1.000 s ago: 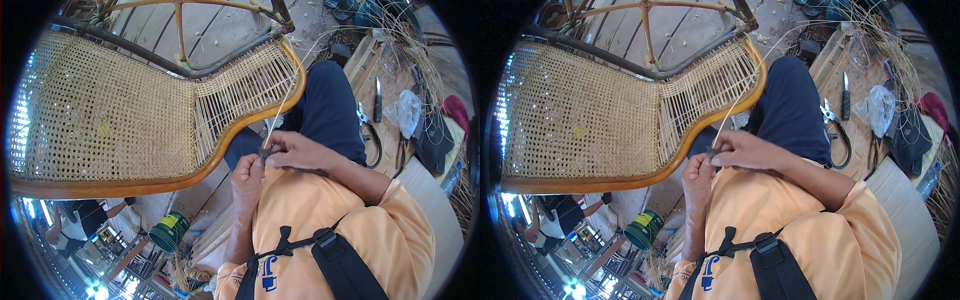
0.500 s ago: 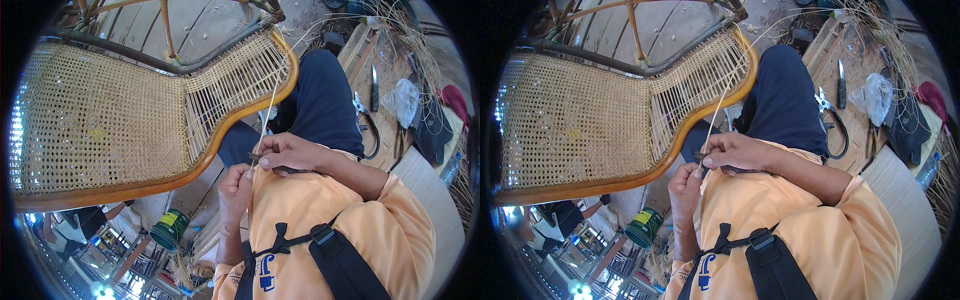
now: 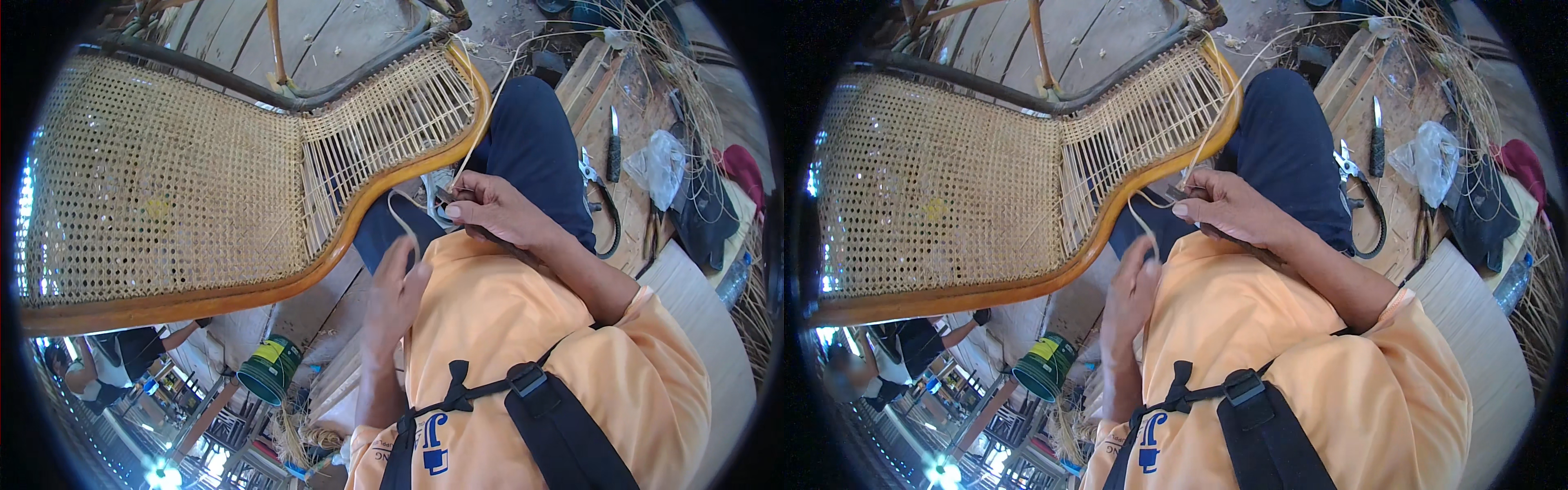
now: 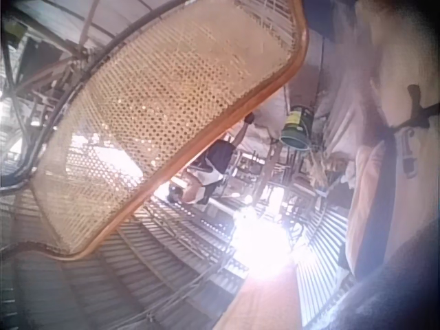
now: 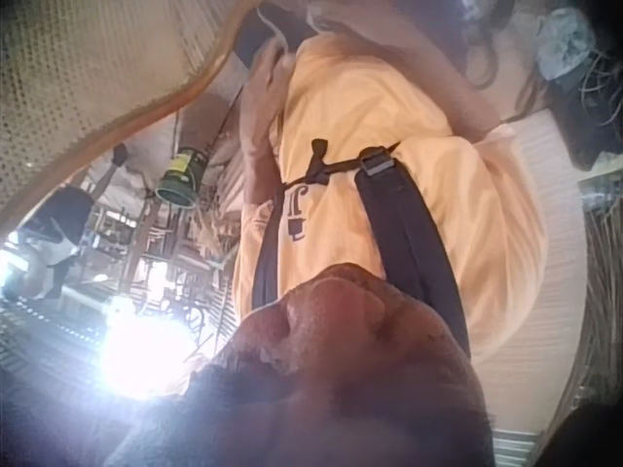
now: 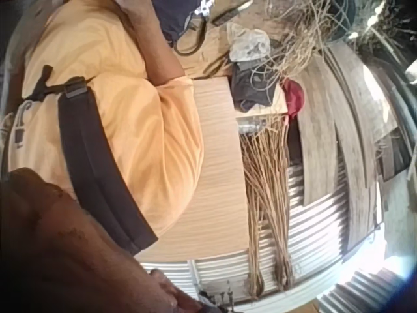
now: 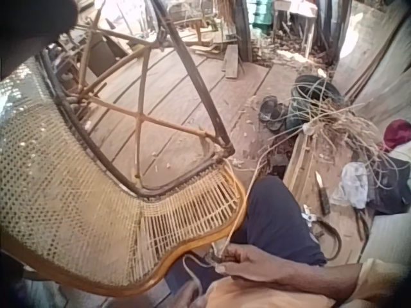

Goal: The recorder is weaving and securing rattan strips onto a chair frame.

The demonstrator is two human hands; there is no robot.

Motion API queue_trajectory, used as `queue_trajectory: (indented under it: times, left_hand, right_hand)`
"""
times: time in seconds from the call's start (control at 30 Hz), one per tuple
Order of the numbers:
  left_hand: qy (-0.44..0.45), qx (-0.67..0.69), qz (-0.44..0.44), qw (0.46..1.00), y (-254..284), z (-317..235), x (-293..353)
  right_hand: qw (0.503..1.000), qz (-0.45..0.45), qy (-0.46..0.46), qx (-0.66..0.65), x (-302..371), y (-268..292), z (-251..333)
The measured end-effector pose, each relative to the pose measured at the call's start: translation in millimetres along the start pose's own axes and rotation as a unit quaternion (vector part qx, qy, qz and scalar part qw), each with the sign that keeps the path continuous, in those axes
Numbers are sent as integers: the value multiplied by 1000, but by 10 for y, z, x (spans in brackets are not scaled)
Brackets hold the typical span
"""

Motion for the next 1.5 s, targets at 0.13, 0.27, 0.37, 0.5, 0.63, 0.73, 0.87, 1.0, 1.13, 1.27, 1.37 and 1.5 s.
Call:
queue_trajectory:
  times: [0.13, 0.27, 0.37, 0.5, 0.63, 0.73, 0.87, 1.0, 1.13, 1.27, 1.37, 1.5]
  left_hand:
    - [-72, -285, -89, 952, 21, -138, -132]
    - [-43, -419, -259, 869, 394, -209, -20]
    - [-105, -461, -257, 843, 312, -460, -80]
    - [-52, -47, -149, 986, 5, -302, -205]
    - [51, 111, -139, 983, -155, -22, -155]
    - [43, 159, -160, 973, -188, 17, -208]
    - [108, 151, -108, 977, -96, -27, -162]
    - [85, 143, -112, 980, -149, 100, -148]
    - [14, 174, -161, 971, -150, 83, -143]
    - [54, 149, -119, 980, 5, 42, 6]
    - [83, 150, -93, 981, 126, 139, 200]
    - [146, 174, -61, 972, 345, 107, 421]
  right_hand:
    - [998, -53, 14, 17, 99, 5, 120]
    - [997, -68, 28, 22, 128, 29, 160]
    - [999, -15, -14, 29, 124, -129, 172]
    - [998, 14, -52, -14, 83, -146, 182]
    - [999, 18, -45, -3, 74, -139, 146]
    - [998, 44, -40, 26, 15, -232, 84]
    - [997, 18, -72, 2, 13, -179, 126]
    - [996, 37, -61, 51, -2, -243, 94]
    - [994, 76, -75, 13, -47, -263, -15]
    - [991, 97, -66, -68, -27, -206, -7]
    - [993, 51, -74, -82, -13, -132, 43]
    - [994, 33, -73, -74, -36, -25, 70]
Point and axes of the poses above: each hand's wrist, its own x-axis away from the middle knuckle, its own y-axis out of the back of the hand, z = x × y, the point moved 3 cm from there along -x, towards the middle knuckle, and after that the axes turned 14 degrees about -y, right-handed, at the moved point
